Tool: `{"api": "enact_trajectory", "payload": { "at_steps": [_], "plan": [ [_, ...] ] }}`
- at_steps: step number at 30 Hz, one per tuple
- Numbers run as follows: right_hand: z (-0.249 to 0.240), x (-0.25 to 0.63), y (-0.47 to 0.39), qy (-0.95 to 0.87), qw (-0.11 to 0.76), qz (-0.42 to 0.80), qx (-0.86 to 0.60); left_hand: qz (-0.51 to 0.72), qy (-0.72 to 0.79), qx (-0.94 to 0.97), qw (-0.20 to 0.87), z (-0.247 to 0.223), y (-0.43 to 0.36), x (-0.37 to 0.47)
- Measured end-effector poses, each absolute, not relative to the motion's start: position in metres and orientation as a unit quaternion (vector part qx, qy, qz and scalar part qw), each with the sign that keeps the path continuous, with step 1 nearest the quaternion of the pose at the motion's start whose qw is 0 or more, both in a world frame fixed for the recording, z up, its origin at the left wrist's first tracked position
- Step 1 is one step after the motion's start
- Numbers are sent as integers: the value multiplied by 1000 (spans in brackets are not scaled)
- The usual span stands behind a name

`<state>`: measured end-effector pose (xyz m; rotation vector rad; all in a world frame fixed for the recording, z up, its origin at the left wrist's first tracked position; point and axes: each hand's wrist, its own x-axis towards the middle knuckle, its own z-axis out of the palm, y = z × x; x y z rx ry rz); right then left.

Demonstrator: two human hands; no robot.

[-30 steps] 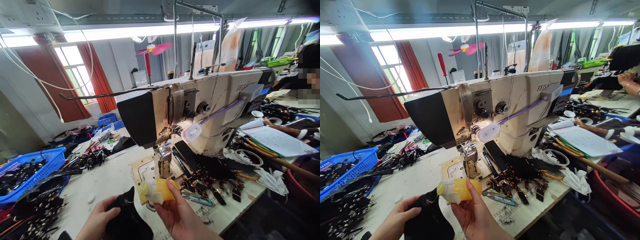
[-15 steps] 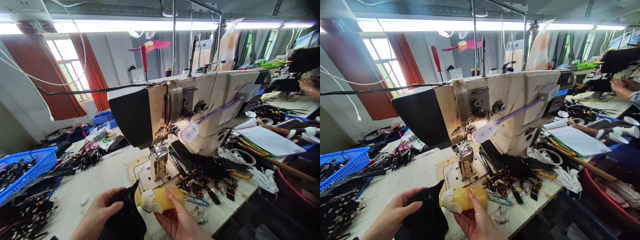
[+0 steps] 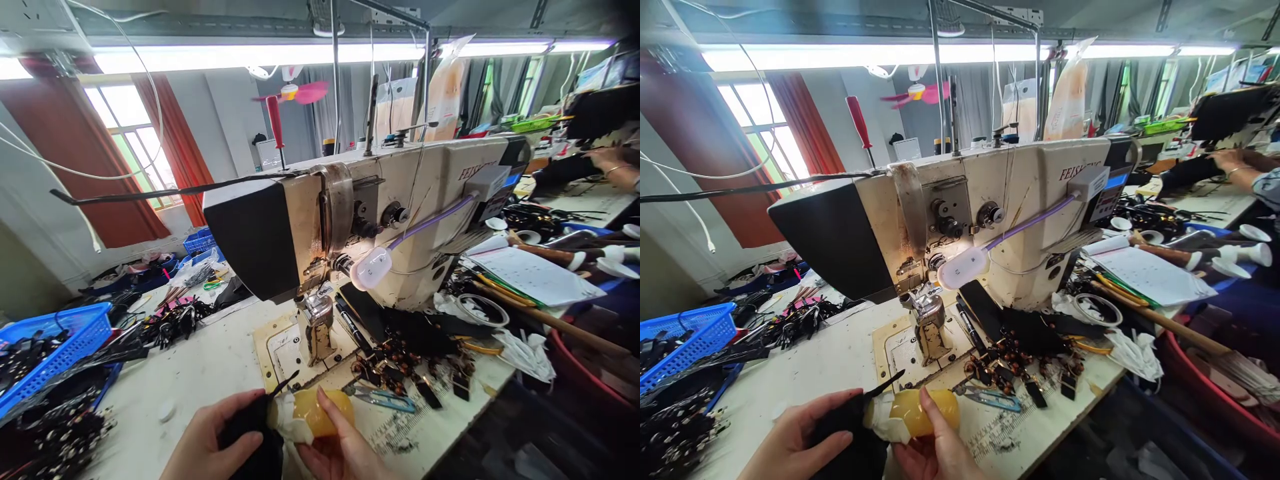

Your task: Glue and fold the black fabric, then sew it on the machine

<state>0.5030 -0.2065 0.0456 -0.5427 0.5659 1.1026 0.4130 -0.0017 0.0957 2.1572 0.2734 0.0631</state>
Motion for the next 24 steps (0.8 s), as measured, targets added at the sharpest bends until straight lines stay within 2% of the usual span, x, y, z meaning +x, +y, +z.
{"api": "enact_trajectory", "payload": {
  "at_steps": [6, 12, 19, 24],
  "plan": [
    [44, 503, -204, 253, 778, 530, -224, 44, 103, 918, 381, 114, -14, 412],
    [70, 504, -204, 233, 780, 555, -174, 33, 142, 921, 360, 111, -11, 415],
    [77, 517, -238, 161, 797, 573, -103, 0, 228, 794, 564, 109, 12, 431],
    [73, 527, -269, 218, 809, 528, -138, -47, 229, 745, 624, 123, 11, 436]
  ]
}}
